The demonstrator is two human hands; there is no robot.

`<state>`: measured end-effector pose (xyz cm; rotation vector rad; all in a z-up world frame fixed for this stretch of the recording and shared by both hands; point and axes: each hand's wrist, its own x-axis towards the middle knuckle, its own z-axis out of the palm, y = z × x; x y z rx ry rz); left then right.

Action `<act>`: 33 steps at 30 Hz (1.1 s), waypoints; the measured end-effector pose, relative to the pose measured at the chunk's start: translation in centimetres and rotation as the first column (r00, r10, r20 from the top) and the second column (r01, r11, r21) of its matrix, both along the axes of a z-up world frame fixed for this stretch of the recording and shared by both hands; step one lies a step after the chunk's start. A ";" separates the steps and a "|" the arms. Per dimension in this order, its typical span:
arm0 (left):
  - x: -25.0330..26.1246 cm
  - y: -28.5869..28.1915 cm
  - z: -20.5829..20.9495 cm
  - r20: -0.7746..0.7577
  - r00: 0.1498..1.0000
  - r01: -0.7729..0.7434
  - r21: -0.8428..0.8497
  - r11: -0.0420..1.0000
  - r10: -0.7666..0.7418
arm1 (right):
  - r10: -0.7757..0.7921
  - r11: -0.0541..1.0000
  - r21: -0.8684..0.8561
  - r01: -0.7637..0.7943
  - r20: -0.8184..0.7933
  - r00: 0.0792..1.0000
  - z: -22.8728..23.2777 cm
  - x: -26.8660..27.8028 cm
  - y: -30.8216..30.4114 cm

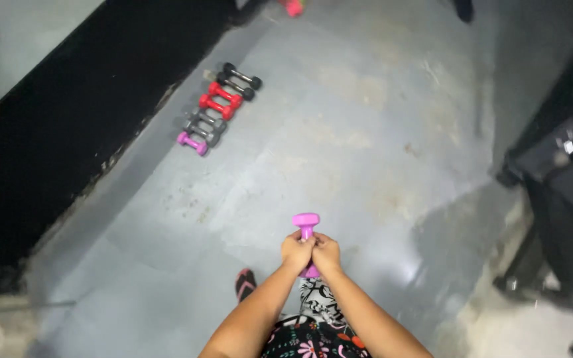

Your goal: Cleaning a small dumbbell and an exercise bike handle with a brown cloth.

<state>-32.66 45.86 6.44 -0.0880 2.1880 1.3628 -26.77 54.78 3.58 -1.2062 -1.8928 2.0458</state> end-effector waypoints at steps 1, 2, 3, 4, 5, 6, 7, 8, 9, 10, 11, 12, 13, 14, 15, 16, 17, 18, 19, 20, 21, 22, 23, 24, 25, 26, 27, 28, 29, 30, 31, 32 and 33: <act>0.0 1.6 -0.2 0.006 0.999 -0.042 -0.005 0.999 0.042 | 0.042 0.999 -0.005 -0.042 0.006 0.999 0.2 -0.5 1.7; 0.0 3.1 -0.4 0.000 0.996 -0.095 -0.006 0.995 0.095 | 0.063 0.997 -0.051 -0.063 -0.004 0.998 0.3 -0.9 3.3; -0.4 4.0 -0.7 -0.009 0.989 -0.146 -0.009 0.989 0.146 | 0.083 0.991 -0.100 -0.084 -0.015 0.996 0.4 -1.7 4.2; -1.2 4.8 -0.4 -0.006 0.982 -0.187 -0.016 0.982 0.187 | 0.124 0.987 -0.106 -0.124 -0.011 0.992 1.0 -3.0 5.0; -1.8 5.8 -0.1 -0.012 0.976 -0.217 -0.013 0.976 0.217 | 0.131 0.982 -0.130 -0.133 -0.028 0.991 1.6 -3.8 5.9; -2.3 6.7 0.2 -0.019 0.969 -0.247 -0.011 0.969 0.247 | 0.137 0.978 -0.154 -0.142 -0.044 0.990 2.2 -4.6 6.8; -2.3 7.4 1.2 -0.008 0.964 -0.267 -0.013 0.964 0.267 | 0.157 0.975 -0.156 -0.161 -0.033 0.987 2.8 -4.7 7.5; -2.3 7.9 2.1 0.005 0.960 -0.279 -0.019 0.960 0.279 | 0.165 0.972 -0.167 -0.168 -0.028 0.986 3.3 -4.8 8.0; -2.8 8.2 3.1 0.008 0.954 -0.301 -0.027 0.953 0.301 | 0.183 0.966 -0.181 -0.186 -0.031 0.983 3.8 -5.4 8.3; -2.7 8.5 2.5 0.011 0.944 -0.329 -0.032 0.944 0.330 | 0.213 0.959 -0.186 -0.214 -0.028 0.977 3.8 -5.6 8.6; -2.6 8.4 1.9 -0.011 0.932 -0.363 -0.022 0.932 0.362 | 0.230 0.950 -0.206 -0.233 -0.038 0.973 3.8 -5.8 8.5; -2.6 8.1 1.4 -0.033 0.918 -0.395 -0.012 0.919 0.395 | 0.246 0.941 -0.226 -0.251 -0.047 0.968 3.9 -6.0 8.3; -2.6 7.7 1.7 -0.036 0.911 -0.412 -0.013 0.911 0.412 | 0.265 0.936 -0.227 -0.269 -0.051 0.963 3.6 -6.3 8.0; -2.7 7.3 1.9 -0.055 0.903 -0.428 -0.012 0.904 0.427 | 0.276 0.928 -0.246 -0.280 -0.051 0.960 3.4 -6.5 7.7; -2.9 7.0 2.4 -0.072 0.895 -0.441 -0.010 0.897 0.439 | 0.286 0.921 -0.263 -0.288 -0.049 0.957 3.3 -6.8 7.4; -3.2 6.6 2.9 -0.075 0.888 -0.456 -0.009 0.890 0.455 | 0.302 0.916 -0.262 -0.305 -0.051 0.952 3.2 -7.2 7.1; -3.4 6.2 3.3 -0.055 0.883 -0.468 -0.025 0.883 0.466 | 0.320 0.907 -0.274 -0.319 -0.044 0.947 2.9 -7.5 6.7; -3.5 5.6 3.6 -0.035 0.878 -0.479 -0.041 0.877 0.478 | 0.337 0.898 -0.286 -0.333 -0.037 0.941 2.6 -7.7 6.2; -4.1 5.0 3.1 -0.037 0.868 -0.497 -0.041 0.867 0.496 | 0.356 0.891 -0.286 -0.352 -0.039 0.934 2.2 -8.5 5.7; -4.8 4.2 2.5 -0.042 0.860 -0.511 -0.029 0.859 0.509 | 0.380 0.891 -0.259 -0.373 -0.026 0.925 1.8 -9.3 5.0; -5.1 3.3 2.0 -0.045 0.859 -0.512 -0.018 0.859 0.511 | 0.390 0.895 -0.232 -0.382 -0.010 0.921 1.5 -9.7 4.2; -5.5 2.3 1.8 -0.043 0.856 -0.517 -0.019 0.856 0.516 | 0.395 0.892 -0.233 -0.386 -0.008 0.918 1.2 -10.1 3.3; -6.4 1.7 1.4 -0.074 0.861 -0.505 -0.008 0.863 0.503 | 0.406 0.895 -0.204 -0.396 0.007 0.914 0.9 -11.0 2.8; -7.3 1.0 1.1 -0.104 0.865 -0.493 0.002 0.870 0.490 | 0.416 0.897 -0.175 -0.406 0.022 0.909 0.7 -11.8 2.2; -8.6 0.1 1.2 -0.106 0.859 -0.504 0.005 0.864 0.501 | 0.428 0.892 -0.172 -0.418 0.020 0.904 1.2 -13.3 1.3; -9.9 -0.8 1.4 -0.129 0.852 -0.510 0.015 0.860 0.508 | 0.439 0.883 -0.181 -0.432 -0.001 0.898 1.7 -14.6 0.4; -10.4 -1.8 1.5 -0.142 0.849 -0.511 0.019 0.859 0.509 | 0.445 0.877 -0.195 -0.439 -0.011 0.895 2.2 -15.2 -0.6; -10.9 -3.1 1.9 -0.133 0.847 -0.517 0.016 0.856 0.515 | 0.451 0.874 -0.198 -0.443 -0.002 0.892 2.5 -15.7 -2.0; -12.2 -4.2 2.4 -0.117 0.850 -0.513 0.035 0.858 0.513 | 0.438 0.880 -0.200 -0.431 -0.010 0.899 2.9 -16.9 -3.1; -13.5 -5.2 2.8 -0.101 0.853 -0.509 0.054 0.859 0.511 | 0.424 0.885 -0.202 -0.419 -0.017 0.905 3.3 -18.1 -4.1; -14.2 -5.9 2.2 -0.099 0.858 -0.500 0.055 0.864 0.503 | 0.416 0.890 -0.201 -0.410 -0.015 0.909 3.3 -18.8 -5.0; -14.8 -6.6 1.5 -0.120 0.853 -0.507 0.039 0.861 0.508 | 0.401 0.894 -0.212 -0.395 -0.015 0.916 3.4 -19.4 -5.9; -15.6 -7.3 0.7 -0.142 0.842 -0.523 0.020 0.852 0.520 | 0.395 0.894 -0.225 -0.388 -0.016 0.919 3.3 -20.3 -6.8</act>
